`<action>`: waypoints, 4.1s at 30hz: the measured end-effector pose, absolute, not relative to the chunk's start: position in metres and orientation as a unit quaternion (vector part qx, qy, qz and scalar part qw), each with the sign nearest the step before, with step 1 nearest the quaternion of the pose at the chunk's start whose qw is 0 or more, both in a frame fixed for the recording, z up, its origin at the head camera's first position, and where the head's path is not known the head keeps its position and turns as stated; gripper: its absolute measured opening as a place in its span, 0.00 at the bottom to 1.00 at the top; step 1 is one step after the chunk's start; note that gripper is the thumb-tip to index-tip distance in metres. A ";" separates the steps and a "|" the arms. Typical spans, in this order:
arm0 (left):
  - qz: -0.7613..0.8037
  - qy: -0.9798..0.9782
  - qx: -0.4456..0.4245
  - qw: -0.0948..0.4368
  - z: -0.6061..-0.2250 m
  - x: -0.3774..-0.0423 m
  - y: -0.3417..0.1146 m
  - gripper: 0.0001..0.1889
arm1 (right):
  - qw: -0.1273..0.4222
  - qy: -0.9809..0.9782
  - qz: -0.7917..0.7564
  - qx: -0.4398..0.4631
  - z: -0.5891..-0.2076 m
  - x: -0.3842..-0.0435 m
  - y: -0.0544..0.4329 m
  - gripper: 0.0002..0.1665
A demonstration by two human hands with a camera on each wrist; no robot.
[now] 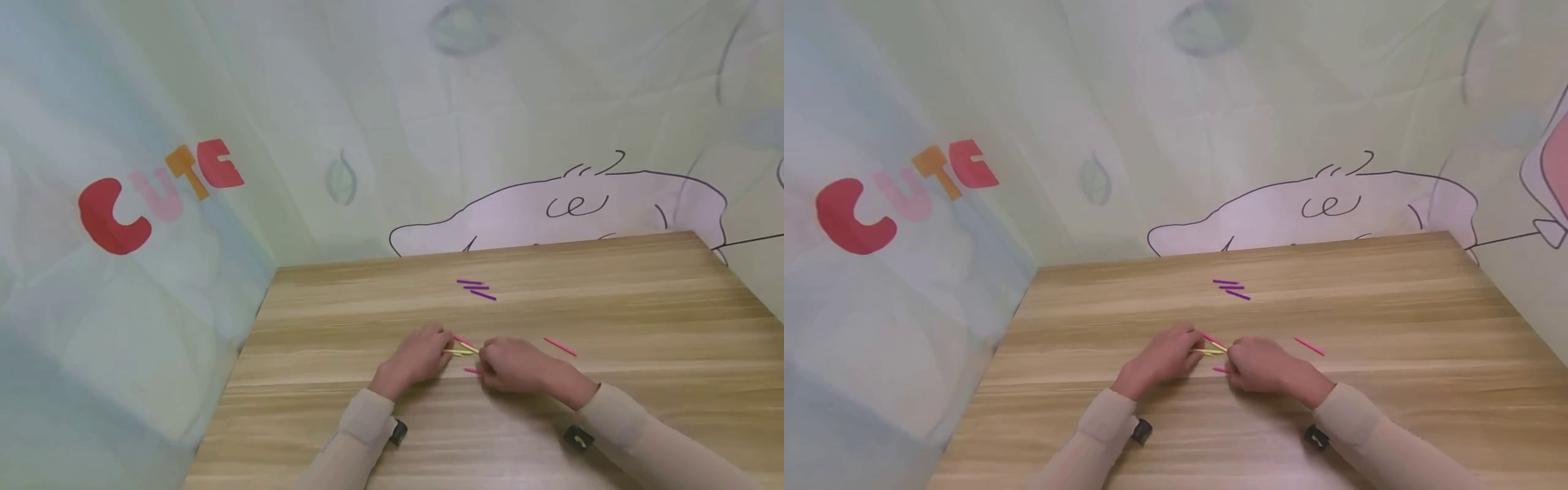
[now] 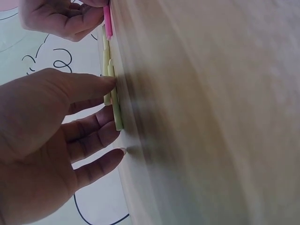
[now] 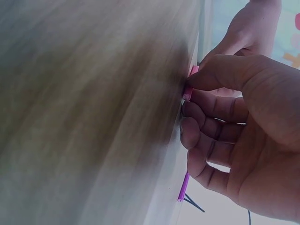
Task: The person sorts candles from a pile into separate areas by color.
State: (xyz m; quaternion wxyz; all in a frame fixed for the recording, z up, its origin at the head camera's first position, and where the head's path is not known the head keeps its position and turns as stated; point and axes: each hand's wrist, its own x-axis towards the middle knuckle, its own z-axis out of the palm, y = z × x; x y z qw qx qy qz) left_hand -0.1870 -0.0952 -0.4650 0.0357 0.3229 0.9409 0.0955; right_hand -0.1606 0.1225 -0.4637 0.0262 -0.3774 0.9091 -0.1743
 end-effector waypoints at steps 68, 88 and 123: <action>0.071 0.949 0.299 0.069 -0.458 -0.193 -0.090 0.05 | 0.024 0.917 -0.172 -0.358 -0.466 -0.157 0.132 0.12; 0.082 0.946 0.308 0.054 -0.457 -0.188 -0.092 0.04 | -0.013 0.923 -0.174 -0.344 -0.473 -0.155 0.161 0.14; 0.091 0.942 0.321 0.040 -0.459 -0.191 -0.090 0.05 | -0.010 0.947 -0.180 -0.266 -0.466 -0.154 0.214 0.11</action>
